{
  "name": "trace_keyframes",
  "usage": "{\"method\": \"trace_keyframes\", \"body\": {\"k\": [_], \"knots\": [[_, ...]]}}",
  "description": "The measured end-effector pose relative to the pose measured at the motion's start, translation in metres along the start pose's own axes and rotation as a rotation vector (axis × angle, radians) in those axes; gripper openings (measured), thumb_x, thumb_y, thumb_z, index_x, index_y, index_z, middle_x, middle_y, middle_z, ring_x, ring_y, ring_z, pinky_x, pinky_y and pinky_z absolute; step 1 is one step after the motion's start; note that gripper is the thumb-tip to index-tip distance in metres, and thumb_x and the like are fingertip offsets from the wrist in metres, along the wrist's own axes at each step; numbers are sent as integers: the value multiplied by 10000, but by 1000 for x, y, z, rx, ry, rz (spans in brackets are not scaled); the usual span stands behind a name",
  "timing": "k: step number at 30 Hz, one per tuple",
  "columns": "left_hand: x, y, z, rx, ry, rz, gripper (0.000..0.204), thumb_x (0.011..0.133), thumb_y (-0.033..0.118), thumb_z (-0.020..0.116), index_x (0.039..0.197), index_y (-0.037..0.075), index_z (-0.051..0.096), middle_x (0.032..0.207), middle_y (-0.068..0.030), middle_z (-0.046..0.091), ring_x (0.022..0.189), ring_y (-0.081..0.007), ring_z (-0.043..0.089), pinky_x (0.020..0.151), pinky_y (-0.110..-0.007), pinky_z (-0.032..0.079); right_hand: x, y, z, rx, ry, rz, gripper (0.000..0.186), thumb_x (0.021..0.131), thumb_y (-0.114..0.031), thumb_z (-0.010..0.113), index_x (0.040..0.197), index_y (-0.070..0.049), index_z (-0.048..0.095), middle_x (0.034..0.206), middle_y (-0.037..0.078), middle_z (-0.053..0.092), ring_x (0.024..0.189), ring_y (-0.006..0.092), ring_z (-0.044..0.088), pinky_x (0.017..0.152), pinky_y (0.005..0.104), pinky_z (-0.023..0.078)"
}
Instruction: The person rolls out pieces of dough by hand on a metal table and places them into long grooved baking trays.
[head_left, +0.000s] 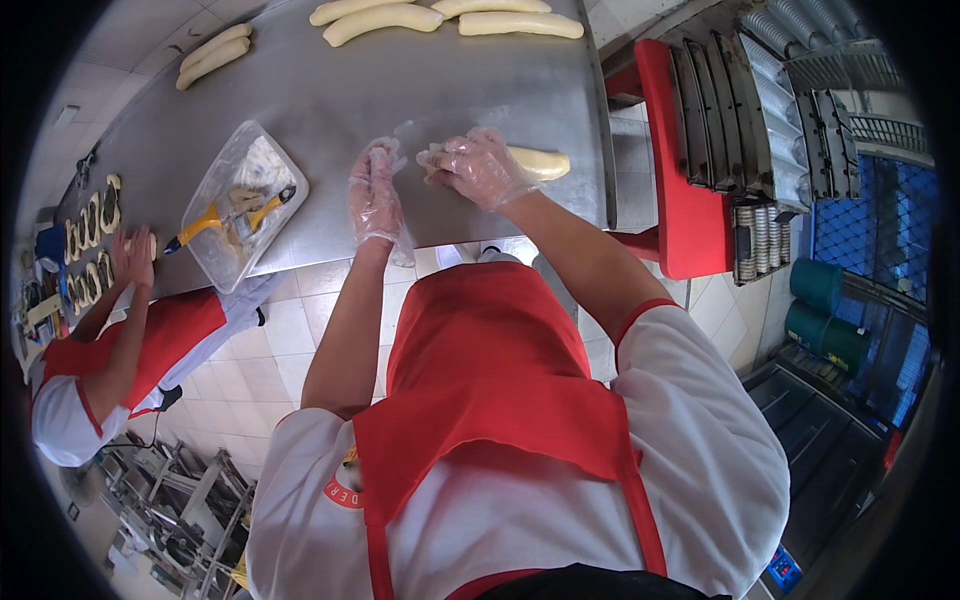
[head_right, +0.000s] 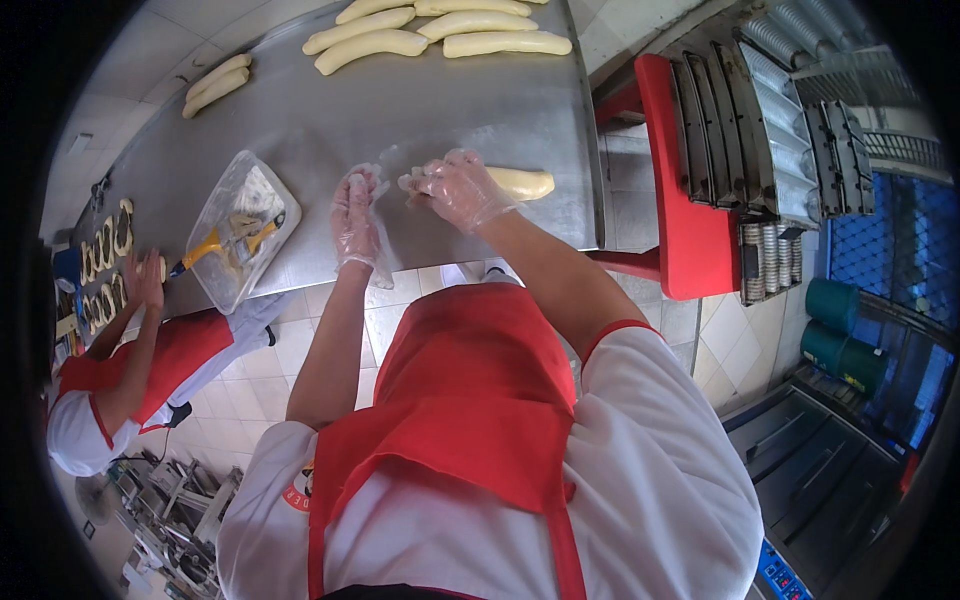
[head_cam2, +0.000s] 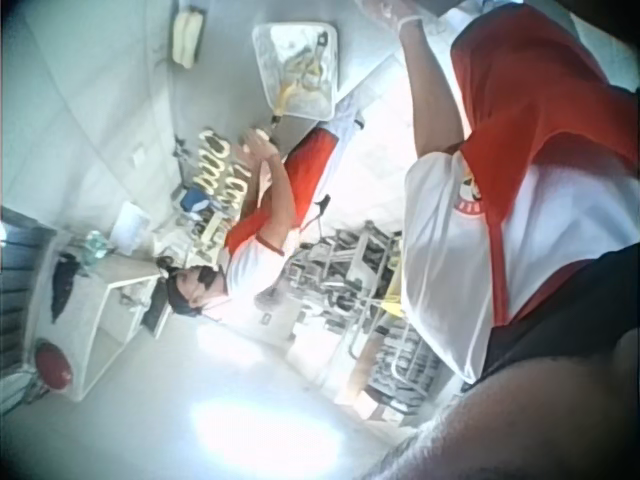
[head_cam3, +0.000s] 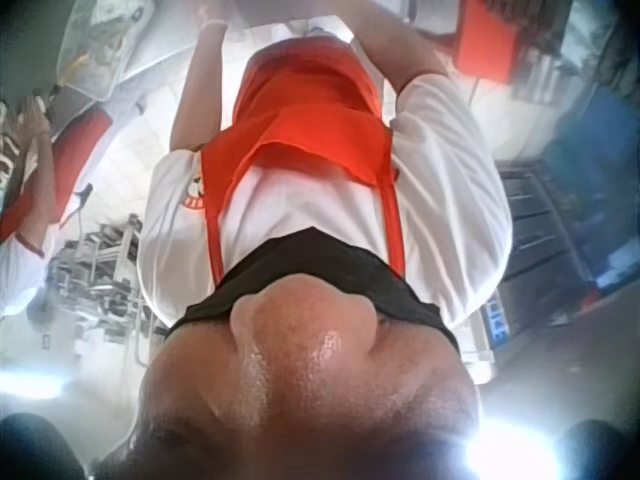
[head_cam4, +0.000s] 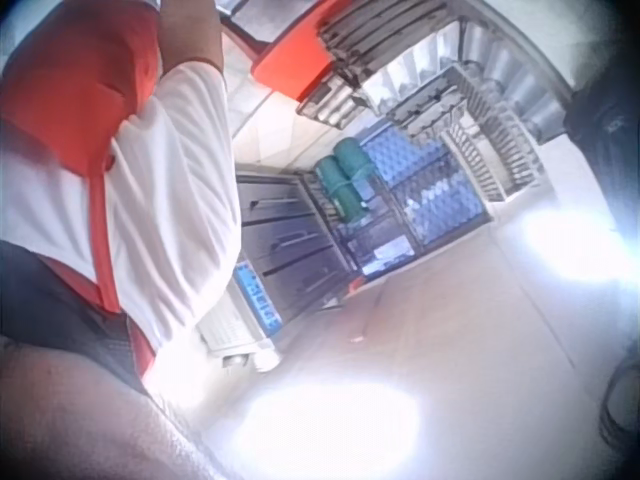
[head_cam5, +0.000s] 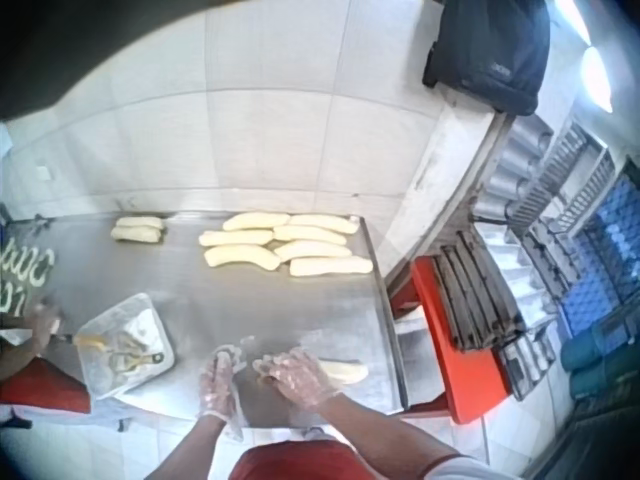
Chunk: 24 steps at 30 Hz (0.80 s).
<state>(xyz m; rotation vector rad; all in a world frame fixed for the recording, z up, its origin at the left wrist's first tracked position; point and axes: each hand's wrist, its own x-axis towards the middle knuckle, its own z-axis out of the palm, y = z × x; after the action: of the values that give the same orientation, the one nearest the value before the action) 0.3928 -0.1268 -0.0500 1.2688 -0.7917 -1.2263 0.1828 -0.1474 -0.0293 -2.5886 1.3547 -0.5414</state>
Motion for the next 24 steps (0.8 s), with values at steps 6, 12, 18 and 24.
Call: {"method": "trace_keyframes", "body": {"k": [6,12,18,24], "knots": [[-7,1,-6,-15,1,35,451,1114,343,600,1397,-9,593,1342,-112,659,1248,-203,616,1120,-363,461,1,27,6,259,16,151,256,927,-270,746,1181,-239,759,1107,-15,756,1073,211,688,967,423,475],[-14,-8,-23,16,53,-4,462,1108,348,612,1403,-7,587,1331,-110,674,1243,-204,625,1117,-355,470,-12,8,-10,124,165,-158,271,845,-197,821,1115,-203,789,1239,-11,720,1130,231,690,954,429,501],[-24,-6,-25,-83,84,0,440,1090,332,658,1379,3,612,1305,-92,686,1182,-177,639,1095,-367,492,-15,8,11,-36,155,-208,296,831,-216,790,1111,-310,791,1279,-66,671,1124,185,640,982,403,460],[-27,-12,-39,-68,113,23,454,1086,338,664,1387,3,608,1302,-93,687,1162,-170,642,1086,-357,495,-13,9,10,-103,145,-297,253,888,-157,733,1118,-260,758,1285,-27,674,1130,222,642,959,407,474]]}}
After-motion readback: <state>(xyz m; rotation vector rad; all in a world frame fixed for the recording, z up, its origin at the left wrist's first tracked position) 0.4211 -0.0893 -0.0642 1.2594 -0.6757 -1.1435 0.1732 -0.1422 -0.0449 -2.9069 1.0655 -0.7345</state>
